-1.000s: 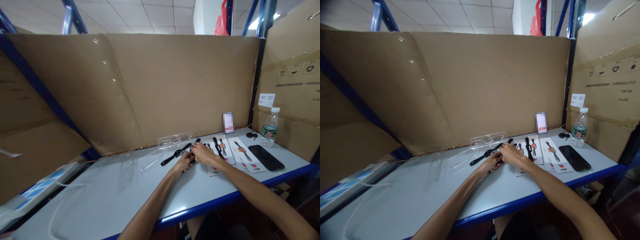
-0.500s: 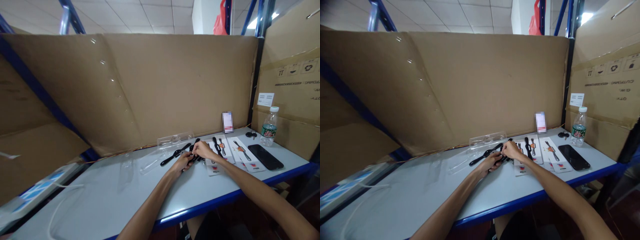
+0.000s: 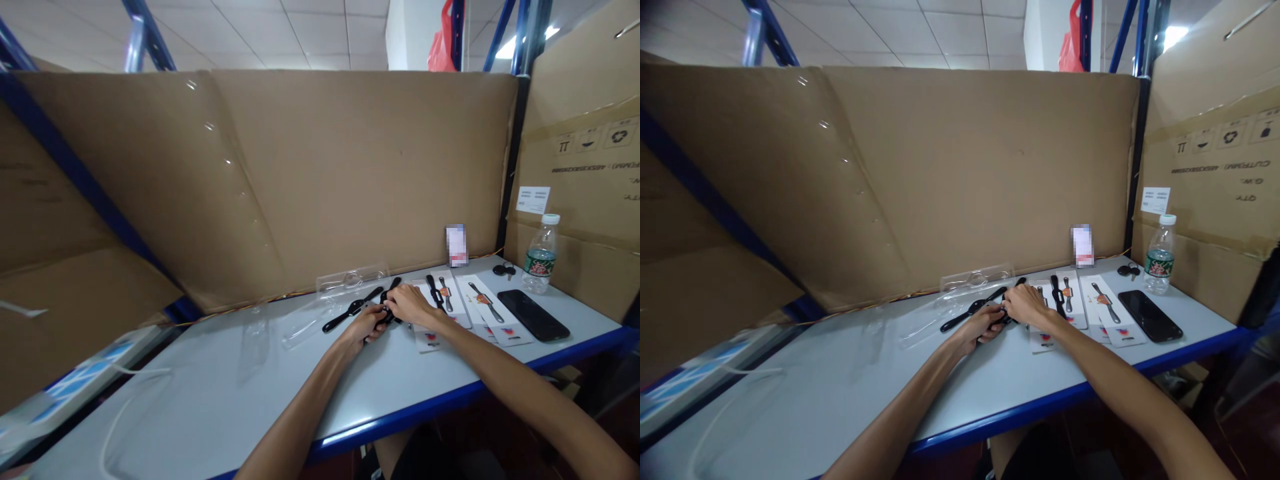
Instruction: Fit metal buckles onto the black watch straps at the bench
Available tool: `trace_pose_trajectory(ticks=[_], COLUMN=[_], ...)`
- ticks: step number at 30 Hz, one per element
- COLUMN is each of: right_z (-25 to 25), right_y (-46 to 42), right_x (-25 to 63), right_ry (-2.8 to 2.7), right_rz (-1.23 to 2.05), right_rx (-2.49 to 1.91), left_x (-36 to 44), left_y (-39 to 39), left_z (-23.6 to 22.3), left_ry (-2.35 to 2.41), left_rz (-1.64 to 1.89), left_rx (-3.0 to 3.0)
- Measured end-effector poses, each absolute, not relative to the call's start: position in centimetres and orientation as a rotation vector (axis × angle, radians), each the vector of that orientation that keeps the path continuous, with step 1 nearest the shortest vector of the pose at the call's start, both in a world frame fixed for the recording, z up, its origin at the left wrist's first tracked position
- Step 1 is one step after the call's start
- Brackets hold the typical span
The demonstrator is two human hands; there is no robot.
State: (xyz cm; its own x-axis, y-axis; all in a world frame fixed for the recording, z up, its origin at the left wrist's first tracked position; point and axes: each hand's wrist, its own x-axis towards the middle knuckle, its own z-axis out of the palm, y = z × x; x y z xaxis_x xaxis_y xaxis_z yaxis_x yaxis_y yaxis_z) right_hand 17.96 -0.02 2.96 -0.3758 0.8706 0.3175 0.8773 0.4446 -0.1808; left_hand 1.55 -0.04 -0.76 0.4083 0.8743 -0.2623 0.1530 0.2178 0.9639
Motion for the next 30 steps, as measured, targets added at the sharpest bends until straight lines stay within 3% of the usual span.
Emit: trace_pose_trajectory(ticks=[15, 21, 30], right_z=[3.2, 2.7, 2.8], right_y=[0.6, 1.3, 1.9], right_x=[19.2, 19.3, 18.7], right_ry=[-2.57, -2.57, -2.028], right_rz=[0.268, 0.15, 0.504], right_rx=[-1.098, -0.969, -1.223], left_x=[1.5, 1.4, 1.4], left_y=[0.0, 0.1, 0.2], left_z=[-0.8, -0.9, -1.0], left_ry=[0.989, 0.995, 0.999], left_rz=[0.683, 0.68, 0.683], left_rx=[1.262, 1.235, 1.221])
